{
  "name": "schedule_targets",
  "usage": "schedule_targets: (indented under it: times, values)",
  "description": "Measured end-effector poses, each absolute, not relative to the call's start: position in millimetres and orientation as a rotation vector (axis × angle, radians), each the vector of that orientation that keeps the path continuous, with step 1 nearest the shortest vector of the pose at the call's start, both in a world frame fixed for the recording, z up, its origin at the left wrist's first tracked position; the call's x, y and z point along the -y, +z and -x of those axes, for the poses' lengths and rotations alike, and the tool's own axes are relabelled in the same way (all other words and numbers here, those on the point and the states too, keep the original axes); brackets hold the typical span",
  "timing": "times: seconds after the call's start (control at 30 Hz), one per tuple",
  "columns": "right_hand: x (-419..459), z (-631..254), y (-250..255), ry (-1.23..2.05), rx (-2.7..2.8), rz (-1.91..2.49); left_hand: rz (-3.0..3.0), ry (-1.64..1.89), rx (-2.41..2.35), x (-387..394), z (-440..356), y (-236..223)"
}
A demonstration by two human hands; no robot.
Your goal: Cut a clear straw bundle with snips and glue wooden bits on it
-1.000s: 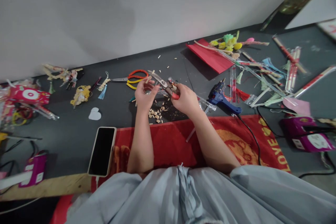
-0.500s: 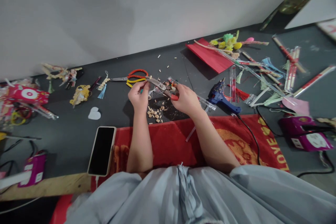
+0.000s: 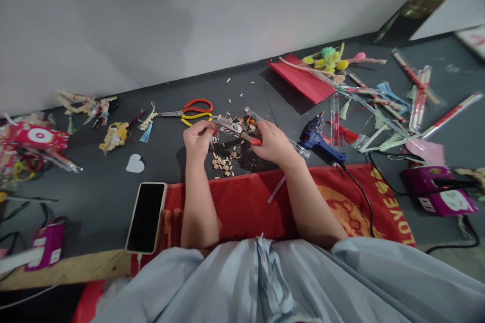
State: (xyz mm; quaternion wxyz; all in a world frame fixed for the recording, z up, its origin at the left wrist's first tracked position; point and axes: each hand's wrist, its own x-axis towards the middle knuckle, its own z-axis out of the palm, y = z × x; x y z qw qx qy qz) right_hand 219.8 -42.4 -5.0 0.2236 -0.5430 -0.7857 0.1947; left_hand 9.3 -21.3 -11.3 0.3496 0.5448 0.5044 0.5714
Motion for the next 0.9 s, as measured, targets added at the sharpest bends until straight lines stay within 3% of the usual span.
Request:
schedule_targets:
  times: [0.73, 0.9]
  values:
    - [47, -212, 8, 0.507, 2.177, 1.828, -1.296, 1.450, -1.337, 22, -12, -9]
    - [44, -213, 2, 0.511, 2.207, 1.728, -1.251, 1.465, -1.352, 21, -12, -10]
